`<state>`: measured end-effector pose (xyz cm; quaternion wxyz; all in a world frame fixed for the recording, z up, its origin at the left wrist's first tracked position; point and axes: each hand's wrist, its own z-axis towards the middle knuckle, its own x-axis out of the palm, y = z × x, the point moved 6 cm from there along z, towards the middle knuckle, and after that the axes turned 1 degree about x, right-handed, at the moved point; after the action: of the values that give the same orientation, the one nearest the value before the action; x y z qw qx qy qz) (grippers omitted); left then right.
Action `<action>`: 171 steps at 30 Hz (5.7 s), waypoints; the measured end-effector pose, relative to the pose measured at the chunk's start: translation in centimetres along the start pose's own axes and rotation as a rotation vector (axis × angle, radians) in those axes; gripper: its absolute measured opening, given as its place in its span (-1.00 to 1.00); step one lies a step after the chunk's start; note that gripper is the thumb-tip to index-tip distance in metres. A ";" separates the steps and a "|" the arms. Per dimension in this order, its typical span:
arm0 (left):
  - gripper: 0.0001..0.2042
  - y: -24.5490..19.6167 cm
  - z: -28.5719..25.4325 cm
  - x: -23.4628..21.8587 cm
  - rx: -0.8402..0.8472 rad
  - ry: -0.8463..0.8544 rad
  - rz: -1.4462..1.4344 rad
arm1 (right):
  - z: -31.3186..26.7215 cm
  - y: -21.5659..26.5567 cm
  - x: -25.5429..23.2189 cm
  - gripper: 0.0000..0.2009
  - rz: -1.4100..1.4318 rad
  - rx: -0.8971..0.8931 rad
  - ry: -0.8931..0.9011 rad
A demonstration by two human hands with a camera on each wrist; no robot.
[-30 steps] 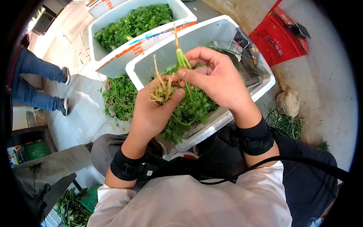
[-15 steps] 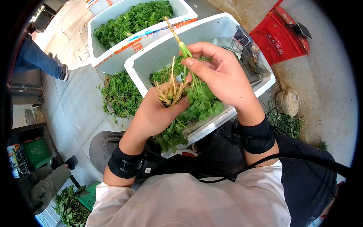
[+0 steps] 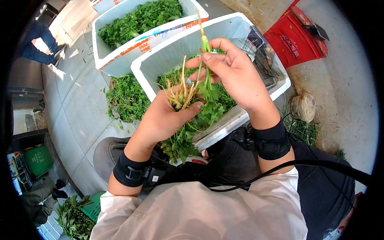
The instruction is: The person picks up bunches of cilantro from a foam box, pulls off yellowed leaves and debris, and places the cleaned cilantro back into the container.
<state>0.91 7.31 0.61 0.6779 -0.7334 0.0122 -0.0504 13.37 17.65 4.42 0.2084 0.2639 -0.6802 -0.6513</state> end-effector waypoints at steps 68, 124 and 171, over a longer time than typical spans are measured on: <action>-0.62 -0.1 0.8 -2.1 0.110 -0.268 0.075 | -1.9 4.3 2.2 -0.93 -0.720 -0.489 -0.191; -0.78 0.0 0.7 -3.6 0.143 -0.348 -0.763 | -1.5 -1.5 6.5 -0.44 -0.732 -0.162 0.235; -0.61 5.8 0.4 -7.0 -0.200 -0.392 0.713 | 4.1 -6.3 4.2 -0.85 -0.069 0.167 0.360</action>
<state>-5.71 7.80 -5.64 0.5678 -0.7411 0.1411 0.3295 8.06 18.11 -2.37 0.2815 0.4157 -0.6743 -0.5415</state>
